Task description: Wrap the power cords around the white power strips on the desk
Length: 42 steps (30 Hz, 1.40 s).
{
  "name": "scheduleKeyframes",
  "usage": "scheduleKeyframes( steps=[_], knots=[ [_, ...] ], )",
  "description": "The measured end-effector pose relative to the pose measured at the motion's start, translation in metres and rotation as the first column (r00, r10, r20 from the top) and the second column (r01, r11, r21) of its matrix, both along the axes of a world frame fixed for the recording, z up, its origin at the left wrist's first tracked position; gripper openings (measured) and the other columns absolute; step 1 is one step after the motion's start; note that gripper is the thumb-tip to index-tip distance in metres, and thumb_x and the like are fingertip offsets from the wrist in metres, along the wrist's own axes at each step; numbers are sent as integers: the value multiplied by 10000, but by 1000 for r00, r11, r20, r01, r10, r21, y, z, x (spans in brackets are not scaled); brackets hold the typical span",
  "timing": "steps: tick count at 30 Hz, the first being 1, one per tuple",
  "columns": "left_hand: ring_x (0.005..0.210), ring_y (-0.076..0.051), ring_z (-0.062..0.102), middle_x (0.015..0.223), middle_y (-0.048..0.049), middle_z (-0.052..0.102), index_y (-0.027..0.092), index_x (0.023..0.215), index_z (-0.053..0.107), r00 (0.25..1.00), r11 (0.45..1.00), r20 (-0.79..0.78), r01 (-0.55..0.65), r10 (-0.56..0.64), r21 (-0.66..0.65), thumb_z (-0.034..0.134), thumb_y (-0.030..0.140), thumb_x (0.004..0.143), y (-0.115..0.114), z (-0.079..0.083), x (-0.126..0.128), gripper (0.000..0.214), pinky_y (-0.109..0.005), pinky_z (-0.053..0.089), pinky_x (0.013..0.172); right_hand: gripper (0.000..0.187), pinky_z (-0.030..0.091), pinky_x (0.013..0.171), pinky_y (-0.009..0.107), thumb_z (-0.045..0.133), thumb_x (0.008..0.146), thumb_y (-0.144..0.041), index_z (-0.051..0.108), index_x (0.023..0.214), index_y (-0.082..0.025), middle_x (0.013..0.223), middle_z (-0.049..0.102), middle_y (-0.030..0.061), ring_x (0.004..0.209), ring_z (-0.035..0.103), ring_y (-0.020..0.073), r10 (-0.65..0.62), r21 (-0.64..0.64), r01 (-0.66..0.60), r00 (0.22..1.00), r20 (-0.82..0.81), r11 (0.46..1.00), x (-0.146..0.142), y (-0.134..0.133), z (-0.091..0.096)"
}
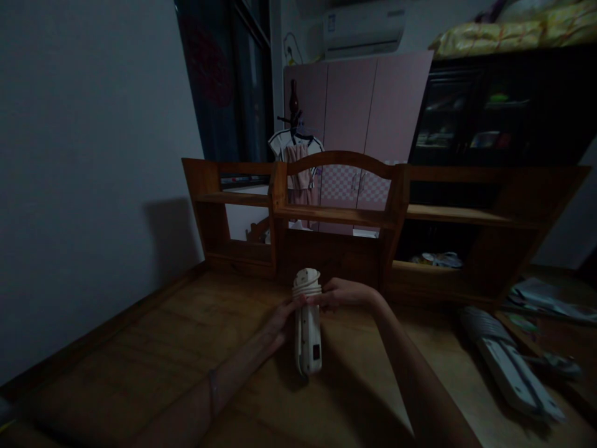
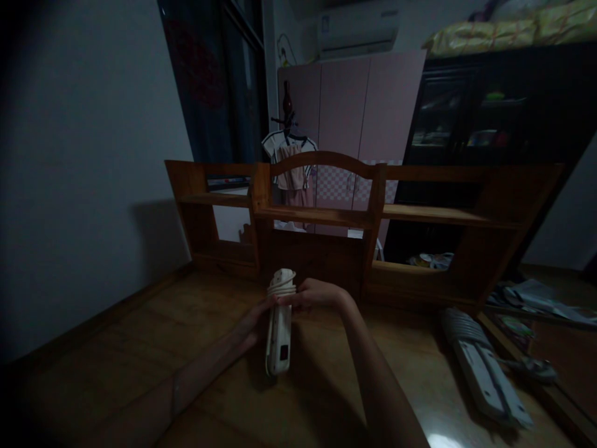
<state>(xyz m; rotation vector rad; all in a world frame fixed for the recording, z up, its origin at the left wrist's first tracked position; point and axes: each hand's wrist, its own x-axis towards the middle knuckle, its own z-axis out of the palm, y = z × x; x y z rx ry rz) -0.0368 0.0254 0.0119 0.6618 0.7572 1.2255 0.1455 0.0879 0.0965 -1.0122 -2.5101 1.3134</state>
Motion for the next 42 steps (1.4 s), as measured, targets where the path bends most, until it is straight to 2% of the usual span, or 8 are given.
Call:
scheduleKeyframes(
  steps=[8,13,17,23,27,33,42],
  knots=[
    [660,-177,601,797,-70,688,84,979,676,999,998,-36,-14,17,69,732,278,708,-1,-3,-8,339,-273,446,635,508,413,529,205,637,704,-619,661,703,-112,652,608,24,578,538,111,-9,40,7,999,37,999,-1,-7,9],
    [647,-176,587,792,-72,687,69,955,682,999,997,-4,38,-38,70,678,280,751,1,-9,-7,293,-278,440,627,524,407,523,206,648,677,-639,649,691,-116,654,602,23,575,529,109,-9,2,9,999,50,1000,0,-10,9],
    [669,-172,583,796,-69,686,62,952,680,997,993,25,65,-67,98,645,251,787,1,-9,-4,253,-265,440,641,535,396,524,204,651,662,-656,649,689,-121,642,590,16,578,523,109,-6,9,5,999,43,1000,1,-8,9],
    [818,-199,606,944,-87,672,87,1041,645,986,983,64,144,-152,114,615,286,827,-2,-5,-2,294,-287,459,778,569,374,526,215,625,658,-692,678,709,-128,646,605,13,586,518,120,-26,159,12,996,90,987,6,-3,9],
    [910,-227,597,1019,-108,649,97,1102,620,977,969,71,189,-202,157,676,261,776,-5,-3,-2,369,-310,450,842,560,356,504,219,621,661,-692,685,702,-137,645,605,8,577,511,120,-38,232,7,991,132,973,11,-5,13],
    [861,-209,606,985,-88,657,122,1041,652,990,967,-16,139,-139,211,716,212,727,-5,-2,0,333,-294,455,813,557,354,503,224,619,663,-688,679,710,-137,662,616,17,577,517,122,-34,226,0,989,145,974,11,-8,17],
    [835,-210,608,989,-86,663,132,1121,638,991,975,-131,62,-35,214,705,256,738,-8,-2,2,408,-266,452,712,567,345,492,218,619,660,-696,656,691,-131,626,584,12,549,486,107,-32,158,8,989,148,987,11,-6,15]
  ],
)
